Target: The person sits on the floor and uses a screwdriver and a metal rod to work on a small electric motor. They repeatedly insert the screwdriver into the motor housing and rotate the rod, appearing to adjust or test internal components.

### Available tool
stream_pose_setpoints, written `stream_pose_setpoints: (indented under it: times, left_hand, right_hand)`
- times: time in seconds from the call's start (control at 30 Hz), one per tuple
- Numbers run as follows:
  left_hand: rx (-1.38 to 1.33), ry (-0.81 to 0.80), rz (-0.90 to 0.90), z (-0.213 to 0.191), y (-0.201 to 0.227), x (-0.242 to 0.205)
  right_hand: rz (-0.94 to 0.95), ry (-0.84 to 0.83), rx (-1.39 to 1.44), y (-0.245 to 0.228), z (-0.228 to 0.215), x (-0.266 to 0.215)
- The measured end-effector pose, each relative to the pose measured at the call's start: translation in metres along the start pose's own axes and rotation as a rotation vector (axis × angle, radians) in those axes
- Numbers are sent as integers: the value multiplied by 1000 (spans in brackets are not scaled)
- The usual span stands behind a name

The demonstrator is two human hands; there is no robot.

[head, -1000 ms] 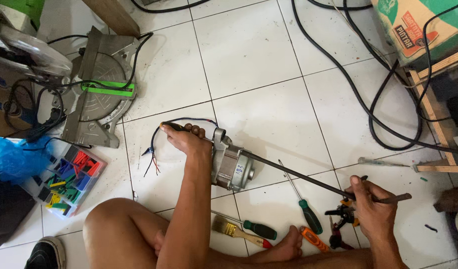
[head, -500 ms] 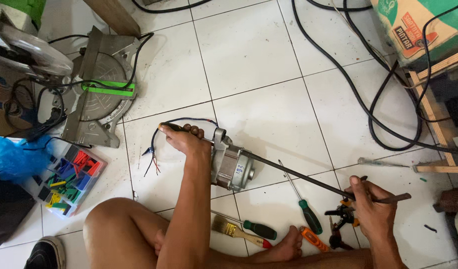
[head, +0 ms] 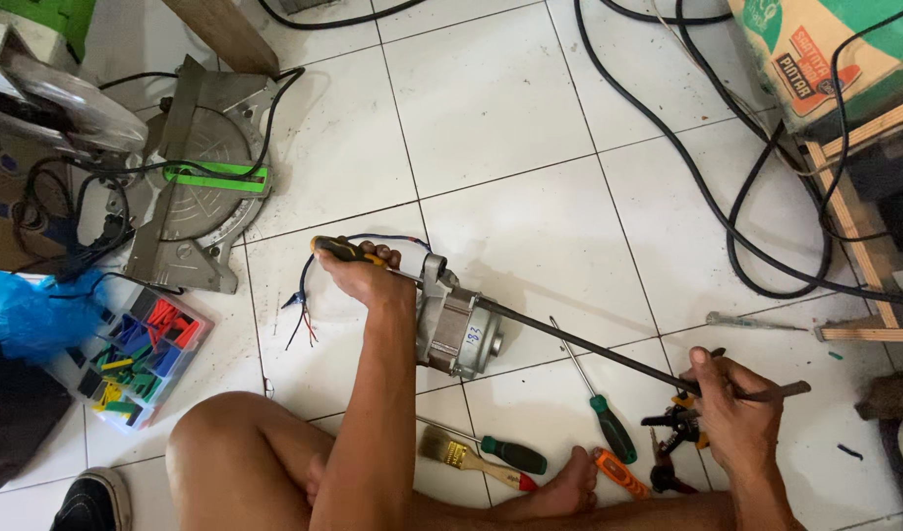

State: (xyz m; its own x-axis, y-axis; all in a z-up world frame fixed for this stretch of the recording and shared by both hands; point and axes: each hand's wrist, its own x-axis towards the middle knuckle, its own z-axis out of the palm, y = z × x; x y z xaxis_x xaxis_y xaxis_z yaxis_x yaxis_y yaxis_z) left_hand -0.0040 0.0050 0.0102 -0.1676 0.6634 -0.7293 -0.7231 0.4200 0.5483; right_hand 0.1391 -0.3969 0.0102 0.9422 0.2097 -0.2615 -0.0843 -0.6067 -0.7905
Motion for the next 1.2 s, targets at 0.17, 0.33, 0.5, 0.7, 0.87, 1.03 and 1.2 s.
stream_pose_setpoints:
  times: [0.17,0.33,0.5,0.7,0.87,1.03,1.2]
  left_hand:
    - [6,74,-31,1,3,-3]
    - [-22,101,-21,-3,-4,7]
    - [-11,136,56,0,-3,-7]
    - [-6,117,54,-3,-5,4]
    - [112,139,52,2,4,-10]
    - [147,121,95,0,-1,-9]
    - [147,118,173,0,-7,-1]
  right_hand:
    - [28,19,8,5,1,2]
    - [-11,4,1,10,1,3]
    - [9,15,54,8,1,2]
    - [55,-35,73,9,-1,-2]
    - [-226,93,594,24,6,-3]
    - [-401,222,314,29,4,-4]
    - [-666,292,-181,25,-18,-3]
